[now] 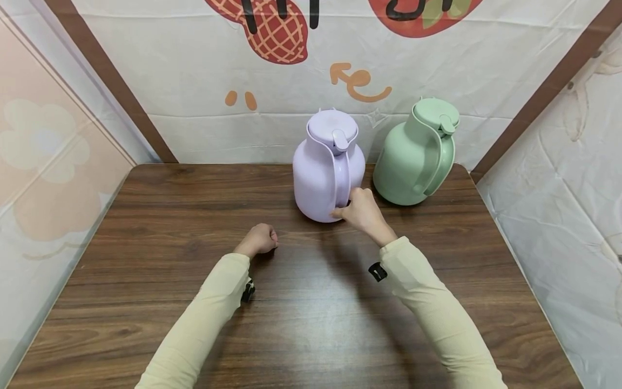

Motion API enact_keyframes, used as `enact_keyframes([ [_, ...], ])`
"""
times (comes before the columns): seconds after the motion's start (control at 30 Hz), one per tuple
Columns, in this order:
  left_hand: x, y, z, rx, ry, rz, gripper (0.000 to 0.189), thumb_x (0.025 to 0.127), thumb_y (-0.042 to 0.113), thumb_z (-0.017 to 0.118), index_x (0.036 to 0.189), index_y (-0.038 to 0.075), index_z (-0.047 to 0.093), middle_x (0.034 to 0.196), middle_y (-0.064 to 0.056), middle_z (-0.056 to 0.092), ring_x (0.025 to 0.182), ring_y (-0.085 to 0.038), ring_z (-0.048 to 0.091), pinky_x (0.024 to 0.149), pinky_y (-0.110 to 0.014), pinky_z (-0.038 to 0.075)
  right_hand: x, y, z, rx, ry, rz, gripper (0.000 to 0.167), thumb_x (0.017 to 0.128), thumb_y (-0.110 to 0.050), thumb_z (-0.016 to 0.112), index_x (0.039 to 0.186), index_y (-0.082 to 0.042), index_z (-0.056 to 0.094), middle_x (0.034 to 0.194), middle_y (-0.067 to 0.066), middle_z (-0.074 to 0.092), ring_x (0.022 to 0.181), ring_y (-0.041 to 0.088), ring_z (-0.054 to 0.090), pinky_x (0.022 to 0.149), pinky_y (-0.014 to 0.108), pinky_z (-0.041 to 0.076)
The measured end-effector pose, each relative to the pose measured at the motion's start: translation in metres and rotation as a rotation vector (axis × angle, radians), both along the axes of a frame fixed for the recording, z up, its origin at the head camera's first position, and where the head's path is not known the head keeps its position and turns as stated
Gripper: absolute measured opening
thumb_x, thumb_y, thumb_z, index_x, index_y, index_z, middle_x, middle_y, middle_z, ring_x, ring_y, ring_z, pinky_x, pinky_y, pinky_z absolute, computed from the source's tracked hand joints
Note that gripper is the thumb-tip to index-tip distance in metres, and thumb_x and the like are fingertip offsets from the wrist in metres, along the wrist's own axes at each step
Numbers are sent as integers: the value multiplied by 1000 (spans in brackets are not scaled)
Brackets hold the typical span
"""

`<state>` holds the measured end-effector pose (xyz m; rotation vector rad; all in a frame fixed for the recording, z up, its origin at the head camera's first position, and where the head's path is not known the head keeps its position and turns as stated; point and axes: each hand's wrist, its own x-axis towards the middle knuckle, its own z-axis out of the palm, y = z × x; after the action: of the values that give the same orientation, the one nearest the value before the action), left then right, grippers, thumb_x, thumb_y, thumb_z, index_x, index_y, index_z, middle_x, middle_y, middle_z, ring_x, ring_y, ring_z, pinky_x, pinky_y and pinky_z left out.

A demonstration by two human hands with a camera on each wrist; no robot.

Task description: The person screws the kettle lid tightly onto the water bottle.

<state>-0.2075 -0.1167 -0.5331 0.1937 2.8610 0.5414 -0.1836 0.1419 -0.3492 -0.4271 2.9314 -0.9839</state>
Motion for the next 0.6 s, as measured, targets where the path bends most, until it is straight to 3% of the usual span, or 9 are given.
enact_keyframes([
  [0.03,-6,-3,-17,-5,36,-10,22,75,11,45,53,13,42,67,-7,47,72,-23,45,69,-32,39,0,0,0,-1,-1,-4,33,64,-18,80,84,5,67,76,16,65,69,25,59,62,37,46],
  [0.1,-17,-8,-43,-12,4,1,21,75,11,47,54,11,45,68,-9,48,73,-24,45,70,-34,39,-2,1,0,-5,0,-9,34,65,-18,80,84,5,67,77,16,65,69,25,59,62,37,46],
  [0.27,-23,-11,-53,-2,-48,-1,21,79,13,49,58,11,50,74,-9,51,80,-26,46,75,-36,39,-5,5,0,-15,3,-27,33,64,-18,79,85,4,67,77,16,65,70,26,58,63,38,46],
  [0.37,-31,-14,-74,-2,16,-4,24,74,15,49,51,16,46,64,-3,45,71,-20,42,66,-32,36,-8,7,0,-23,-3,-39,31,65,-17,79,85,3,67,76,15,65,70,25,57,63,37,46],
  [0.4,-30,-13,-69,0,-20,0,25,77,16,50,52,15,48,66,-3,47,73,-20,43,68,-32,37,-9,8,0,-21,-2,-43,31,65,-17,79,85,3,67,76,15,65,70,25,57,63,37,46],
  [0.43,-27,-13,-64,12,-9,-5,25,76,15,49,51,16,48,65,-2,46,72,-19,42,67,-31,36,-10,9,0,-22,-5,-47,30,66,-17,79,84,3,67,76,14,65,70,25,57,63,37,45],
  [0.6,21,6,51,29,-123,18,27,78,5,52,53,11,46,65,-4,45,77,-21,45,73,-30,38,-14,13,-1,-29,-21,-60,29,67,-17,79,83,3,67,76,13,64,70,24,56,63,36,45],
])
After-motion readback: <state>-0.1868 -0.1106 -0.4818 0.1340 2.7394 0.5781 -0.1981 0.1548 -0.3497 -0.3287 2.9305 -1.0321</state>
